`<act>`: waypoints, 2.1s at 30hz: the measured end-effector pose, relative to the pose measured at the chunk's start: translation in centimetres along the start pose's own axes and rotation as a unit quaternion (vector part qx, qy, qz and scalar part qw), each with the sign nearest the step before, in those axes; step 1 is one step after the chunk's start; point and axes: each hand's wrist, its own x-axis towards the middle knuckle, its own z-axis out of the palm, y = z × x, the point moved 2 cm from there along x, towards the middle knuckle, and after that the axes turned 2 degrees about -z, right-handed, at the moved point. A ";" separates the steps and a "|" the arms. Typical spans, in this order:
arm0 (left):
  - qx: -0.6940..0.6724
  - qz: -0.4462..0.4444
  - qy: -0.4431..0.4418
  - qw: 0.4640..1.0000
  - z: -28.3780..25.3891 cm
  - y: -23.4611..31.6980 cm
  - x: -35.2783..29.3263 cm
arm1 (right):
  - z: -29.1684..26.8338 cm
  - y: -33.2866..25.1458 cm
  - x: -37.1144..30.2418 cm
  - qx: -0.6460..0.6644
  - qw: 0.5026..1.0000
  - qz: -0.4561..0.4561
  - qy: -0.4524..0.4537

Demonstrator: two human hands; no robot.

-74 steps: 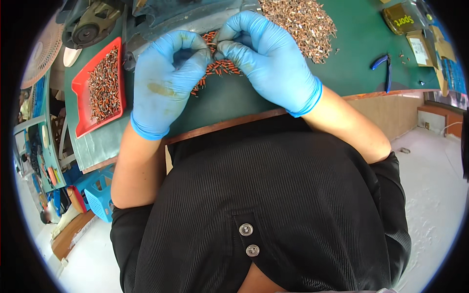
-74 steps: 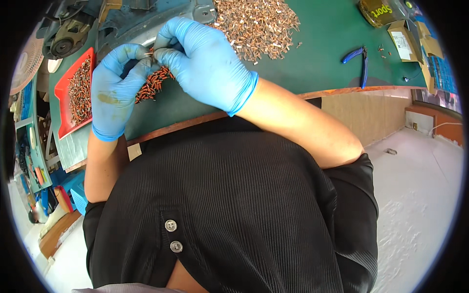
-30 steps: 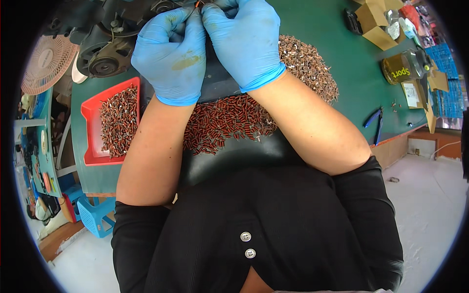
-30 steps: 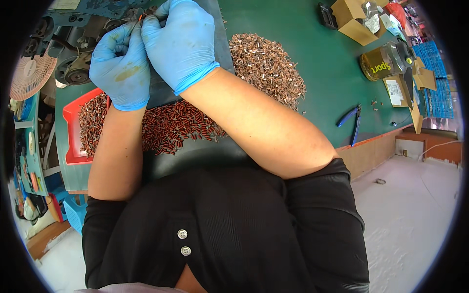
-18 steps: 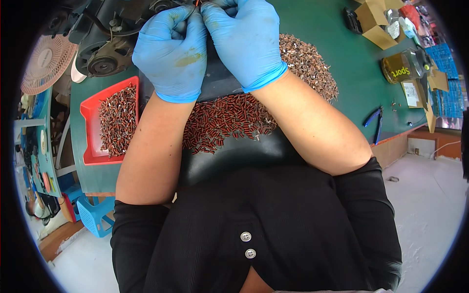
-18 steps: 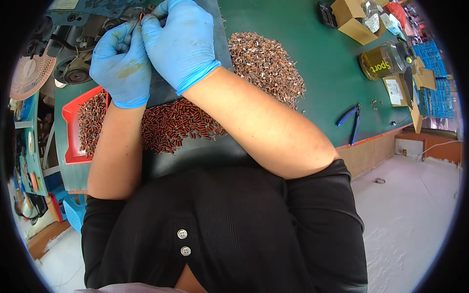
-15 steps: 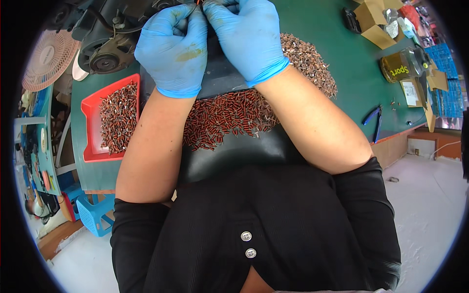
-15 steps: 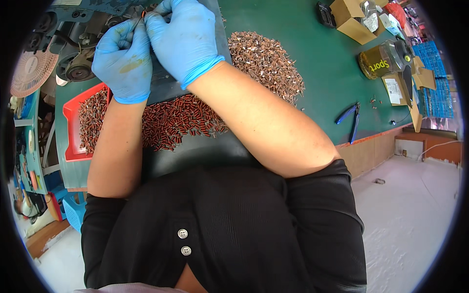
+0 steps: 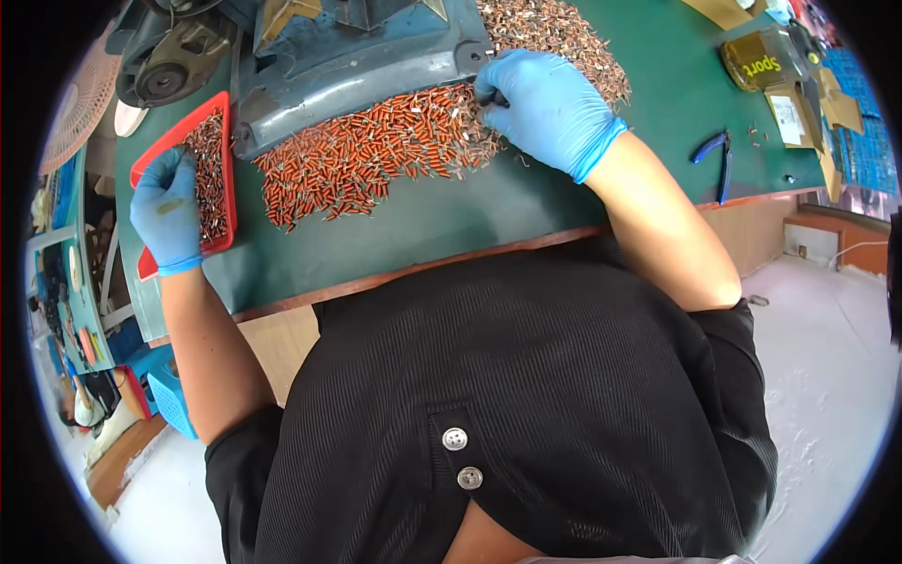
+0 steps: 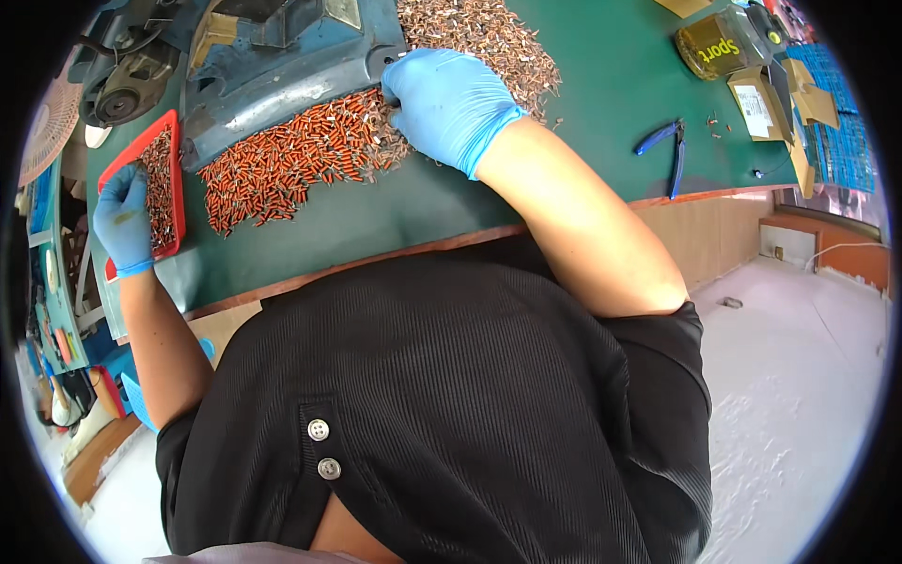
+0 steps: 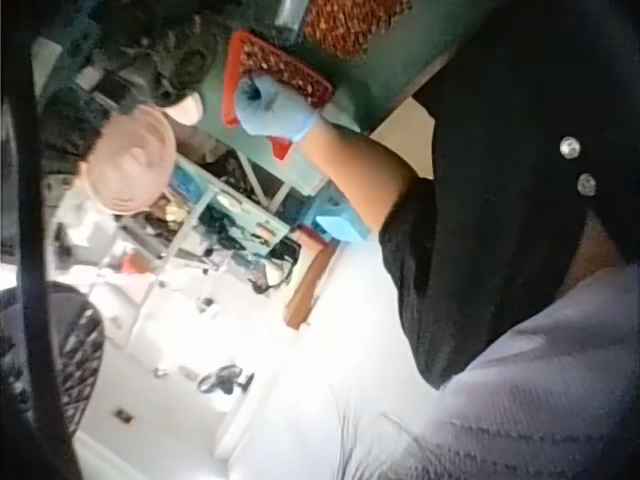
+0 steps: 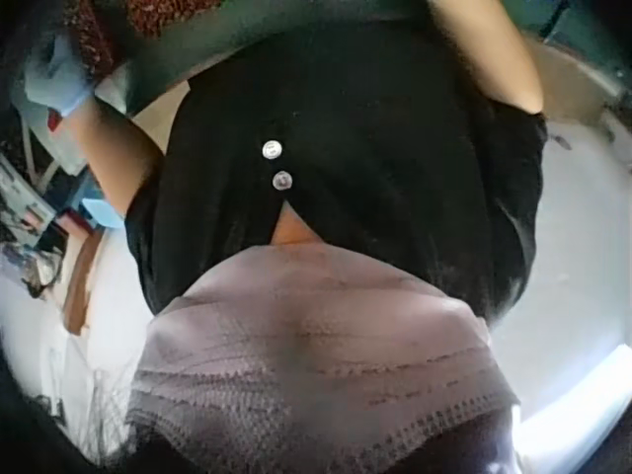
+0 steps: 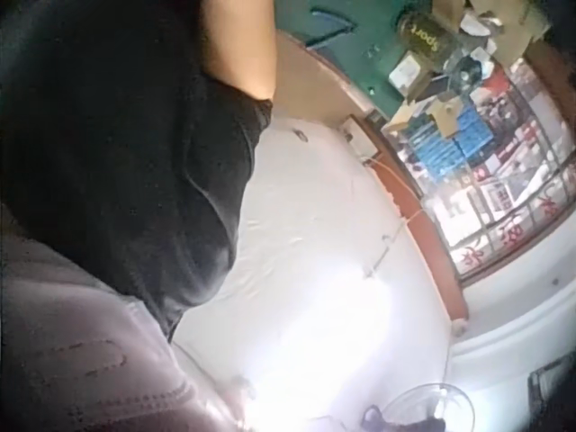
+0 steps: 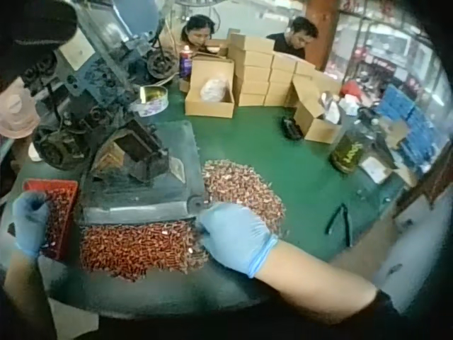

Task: The person repeatedly picks up small electrical wires and components from the table, connects them by hand, and feeds them into a tabletop machine.

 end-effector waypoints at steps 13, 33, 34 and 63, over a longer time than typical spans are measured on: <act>-0.221 0.091 -0.376 0.895 7.3 16.6 -6.7 | -0.7 0.7 -2.1 0.341 0.935 0.087 0.044; -0.419 -0.112 -0.391 0.812 12.8 18.4 -7.2 | -1.3 1.2 -2.2 0.362 0.921 0.113 0.092; -0.435 -0.120 -0.393 0.801 12.8 18.3 -7.1 | -1.1 1.2 -2.2 0.364 0.919 0.110 0.104; -0.422 -0.057 -0.361 0.830 12.6 17.3 -6.9 | 0.0 -0.5 -1.7 0.650 0.744 0.121 0.100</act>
